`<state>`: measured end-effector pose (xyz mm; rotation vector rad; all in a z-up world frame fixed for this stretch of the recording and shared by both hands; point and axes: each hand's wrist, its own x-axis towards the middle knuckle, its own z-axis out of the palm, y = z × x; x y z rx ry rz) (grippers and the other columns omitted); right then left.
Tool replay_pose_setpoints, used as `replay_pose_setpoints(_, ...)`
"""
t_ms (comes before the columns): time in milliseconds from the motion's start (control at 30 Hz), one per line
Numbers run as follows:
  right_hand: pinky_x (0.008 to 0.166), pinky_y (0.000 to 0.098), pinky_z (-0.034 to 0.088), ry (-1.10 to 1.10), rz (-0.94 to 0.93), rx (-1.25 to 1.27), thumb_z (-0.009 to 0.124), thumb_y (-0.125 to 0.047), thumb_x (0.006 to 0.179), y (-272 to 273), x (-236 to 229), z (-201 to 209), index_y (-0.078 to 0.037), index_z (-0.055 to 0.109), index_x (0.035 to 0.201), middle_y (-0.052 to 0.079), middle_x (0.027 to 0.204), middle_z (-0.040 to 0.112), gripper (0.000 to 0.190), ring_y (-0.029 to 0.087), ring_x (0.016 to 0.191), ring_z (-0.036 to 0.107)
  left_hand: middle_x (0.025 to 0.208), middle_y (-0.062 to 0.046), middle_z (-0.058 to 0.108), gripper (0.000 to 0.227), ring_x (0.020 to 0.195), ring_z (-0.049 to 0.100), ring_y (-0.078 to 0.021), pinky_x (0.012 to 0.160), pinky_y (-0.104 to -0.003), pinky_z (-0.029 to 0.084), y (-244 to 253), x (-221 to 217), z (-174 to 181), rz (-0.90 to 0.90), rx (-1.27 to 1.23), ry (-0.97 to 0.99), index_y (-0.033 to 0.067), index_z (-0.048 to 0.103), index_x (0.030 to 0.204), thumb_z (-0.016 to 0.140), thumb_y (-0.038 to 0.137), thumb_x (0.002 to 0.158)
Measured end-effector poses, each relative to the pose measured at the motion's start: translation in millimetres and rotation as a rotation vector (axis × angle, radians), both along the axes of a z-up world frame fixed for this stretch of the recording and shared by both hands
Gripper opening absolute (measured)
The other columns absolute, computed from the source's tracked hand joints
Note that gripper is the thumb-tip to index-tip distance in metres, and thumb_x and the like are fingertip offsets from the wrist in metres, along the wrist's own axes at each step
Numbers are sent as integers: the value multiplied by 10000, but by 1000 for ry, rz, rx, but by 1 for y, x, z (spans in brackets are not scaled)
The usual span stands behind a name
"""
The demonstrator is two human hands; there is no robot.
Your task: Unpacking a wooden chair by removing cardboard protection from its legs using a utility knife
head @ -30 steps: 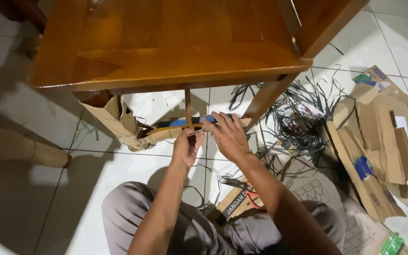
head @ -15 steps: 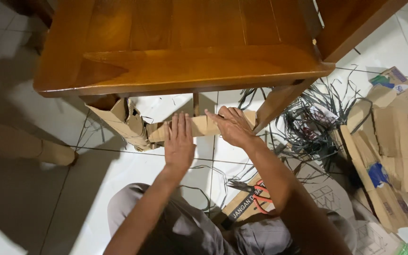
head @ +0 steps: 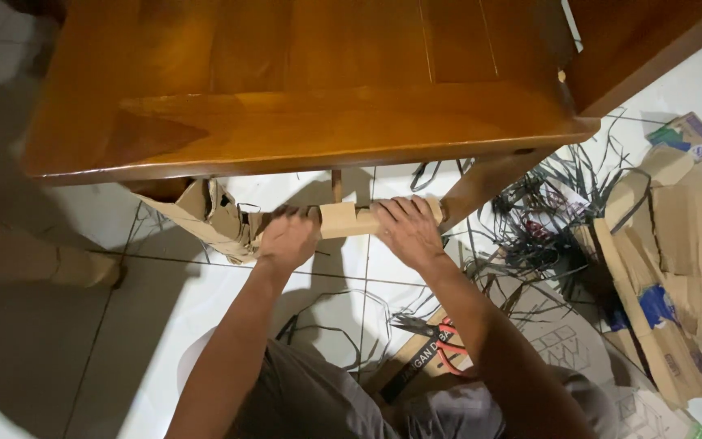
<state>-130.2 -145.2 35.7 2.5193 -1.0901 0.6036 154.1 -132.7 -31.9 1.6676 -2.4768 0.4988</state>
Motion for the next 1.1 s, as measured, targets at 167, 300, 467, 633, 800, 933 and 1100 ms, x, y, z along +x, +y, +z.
replay_pose_setpoints(167,773,434,565,65,-135,267,747,-345,790,-7,3,13,-190,689,1008,-7,848,706,274,231,830,716,474,-49,602,174,411,616,-185,377,-331,421,1,-5,17,6,33,39,183,654,563,652,153,735)
replay_pose_setpoints(300,821,525,583,133,-139,734,759,-221,817,-8,6,46,-116,674,1066,77,941,754,283,334,948,739,566,-44,698,138,569,730,-181,499,-290,529,3,-4,43,22,339,-51,194,742,652,665,169,764)
replay_pose_setpoints(467,960,610,533,262,-257,1012,738,-283,840,-27,23,58,-205,585,1362,114,1267,676,551,373,1203,642,738,-130,754,202,740,776,-251,694,-378,619,-21,-19,82,173,778,148,75,786,835,625,193,867)
replay_pose_setpoints(633,1025,684,447,347,-305,1169,729,-298,797,-46,31,70,-270,443,1528,98,1483,561,786,358,1363,522,970,-144,789,276,981,769,-255,918,-390,604,-20,-15,105,202,926,142,45,785,948,545,180,929)
replay_pose_setpoints(800,1035,661,455,425,-210,1280,756,-317,698,-61,24,50,-305,395,1559,116,1399,613,933,404,1274,608,1035,-127,785,254,1079,741,-237,998,-378,563,-24,-15,101,183,919,168,52,782,960,554,153,917)
replay_pose_setpoints(933,1010,714,451,308,-272,1237,751,-311,744,-44,28,70,-247,352,1584,138,1450,501,932,434,1279,570,1173,-119,761,271,1181,702,-214,1080,-385,530,-8,-20,125,79,903,-24,54,743,1117,558,193,977)
replay_pose_setpoints(1100,888,591,586,182,-150,904,720,-316,825,-27,17,58,-143,595,1230,91,1251,518,458,465,996,692,1300,-213,634,692,1184,682,-329,1000,-428,570,-17,-15,108,139,801,156,45,377,1555,554,303,937)
